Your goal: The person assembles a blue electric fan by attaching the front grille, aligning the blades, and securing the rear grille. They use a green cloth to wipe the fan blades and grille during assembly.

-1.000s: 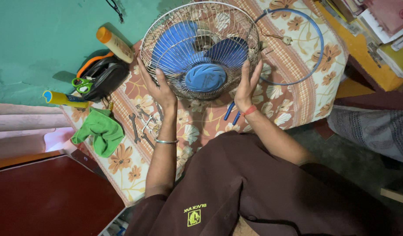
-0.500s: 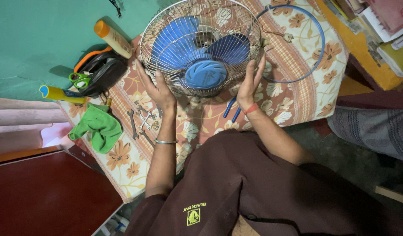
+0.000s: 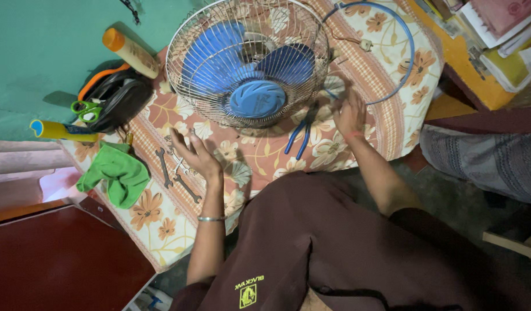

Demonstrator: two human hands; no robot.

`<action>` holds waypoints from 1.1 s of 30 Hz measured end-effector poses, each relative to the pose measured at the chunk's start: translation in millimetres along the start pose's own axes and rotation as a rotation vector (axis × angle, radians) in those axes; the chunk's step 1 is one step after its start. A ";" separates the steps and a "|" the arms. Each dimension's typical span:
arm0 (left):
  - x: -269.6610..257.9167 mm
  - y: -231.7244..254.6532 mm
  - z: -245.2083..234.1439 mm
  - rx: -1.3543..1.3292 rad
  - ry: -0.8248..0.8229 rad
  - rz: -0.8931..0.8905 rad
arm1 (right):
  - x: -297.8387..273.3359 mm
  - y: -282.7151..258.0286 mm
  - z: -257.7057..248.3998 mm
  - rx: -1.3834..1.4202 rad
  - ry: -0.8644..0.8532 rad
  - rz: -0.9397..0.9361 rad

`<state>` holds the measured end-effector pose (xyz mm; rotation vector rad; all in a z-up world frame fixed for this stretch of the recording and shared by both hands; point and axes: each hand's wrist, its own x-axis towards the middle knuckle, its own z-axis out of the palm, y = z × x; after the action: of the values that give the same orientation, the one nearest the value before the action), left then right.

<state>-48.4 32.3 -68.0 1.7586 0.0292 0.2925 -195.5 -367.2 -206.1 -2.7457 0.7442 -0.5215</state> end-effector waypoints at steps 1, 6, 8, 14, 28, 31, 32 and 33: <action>-5.8 -3.2 -2.7 0.019 0.002 0.002 | -4.9 4.5 0.0 -0.080 -0.016 -0.032; -38.5 -12.4 -2.6 -0.026 -0.002 0.002 | -2.3 12.4 -12.5 0.328 0.176 0.265; -52.4 -9.6 1.0 -0.105 -0.036 -0.056 | 14.6 14.1 -28.3 0.448 0.356 0.294; -75.7 44.8 10.8 -0.131 -0.422 0.212 | 36.8 -16.3 -117.1 0.623 0.638 0.170; -64.4 176.3 34.9 0.244 -0.932 -0.032 | -72.6 -234.0 -154.6 0.933 0.351 -0.177; -57.2 155.7 21.1 0.239 -0.851 0.188 | -83.8 -228.0 -143.3 0.928 0.172 -0.146; -55.7 148.5 11.3 0.255 -0.834 0.182 | -87.1 -221.5 -137.7 0.884 0.118 -0.142; -54.0 142.4 1.3 0.271 -0.813 0.177 | -88.2 -217.0 -128.4 0.928 0.134 -0.003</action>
<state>-120.5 -8.6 59.8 2.0381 -0.7001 -0.3305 -223.3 -157.2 -43.3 -1.8587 0.3706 -0.8044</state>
